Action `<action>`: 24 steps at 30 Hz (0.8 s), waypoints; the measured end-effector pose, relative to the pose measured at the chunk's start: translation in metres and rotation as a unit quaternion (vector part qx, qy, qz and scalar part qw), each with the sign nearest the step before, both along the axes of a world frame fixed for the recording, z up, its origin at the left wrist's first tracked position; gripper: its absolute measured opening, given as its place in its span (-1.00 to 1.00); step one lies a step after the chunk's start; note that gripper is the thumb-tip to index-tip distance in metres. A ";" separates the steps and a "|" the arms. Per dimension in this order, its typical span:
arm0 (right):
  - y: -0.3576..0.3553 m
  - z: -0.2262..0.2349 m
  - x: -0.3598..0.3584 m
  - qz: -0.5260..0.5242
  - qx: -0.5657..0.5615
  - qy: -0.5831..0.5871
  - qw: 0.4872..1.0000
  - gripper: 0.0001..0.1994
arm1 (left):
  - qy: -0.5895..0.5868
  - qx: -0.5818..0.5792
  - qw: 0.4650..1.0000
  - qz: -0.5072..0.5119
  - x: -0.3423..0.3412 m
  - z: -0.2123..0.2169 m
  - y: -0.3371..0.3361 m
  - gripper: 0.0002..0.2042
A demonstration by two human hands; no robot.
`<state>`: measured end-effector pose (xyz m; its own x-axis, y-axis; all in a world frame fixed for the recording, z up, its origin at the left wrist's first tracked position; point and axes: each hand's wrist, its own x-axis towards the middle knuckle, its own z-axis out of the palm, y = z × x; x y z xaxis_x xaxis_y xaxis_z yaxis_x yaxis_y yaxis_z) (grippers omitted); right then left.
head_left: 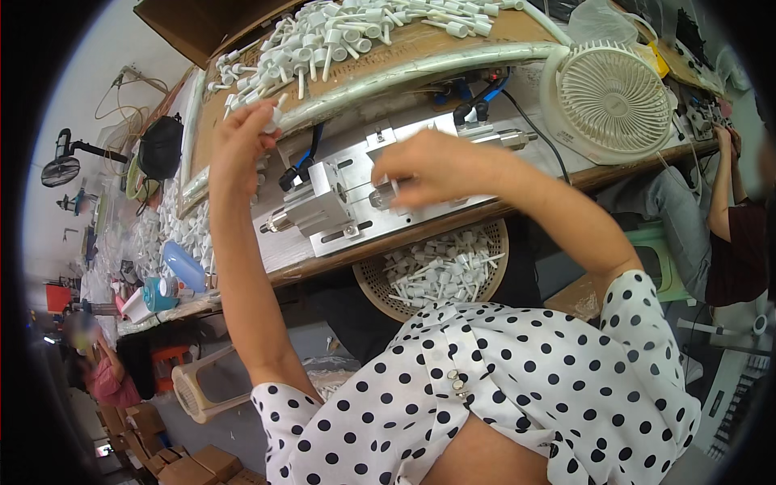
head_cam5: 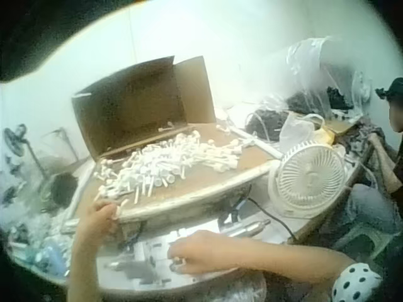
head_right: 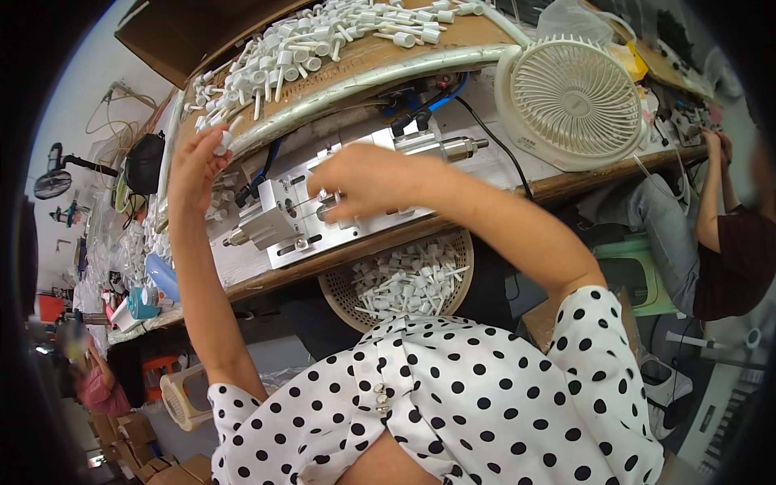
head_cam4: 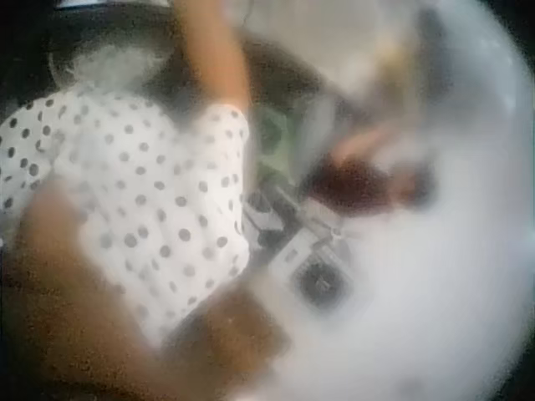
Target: The person is assembling white plastic pump nozzles or sprayers using a mechanical press/jig.
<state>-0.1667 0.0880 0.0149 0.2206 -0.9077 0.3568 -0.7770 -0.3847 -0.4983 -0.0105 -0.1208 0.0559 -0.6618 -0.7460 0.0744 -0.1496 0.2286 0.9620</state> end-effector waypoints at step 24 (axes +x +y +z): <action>0.012 0.049 -0.065 -0.173 -0.073 -0.097 0.977 -0.82 | -0.035 -0.401 0.913 -0.066 -0.007 -0.078 0.152 -0.80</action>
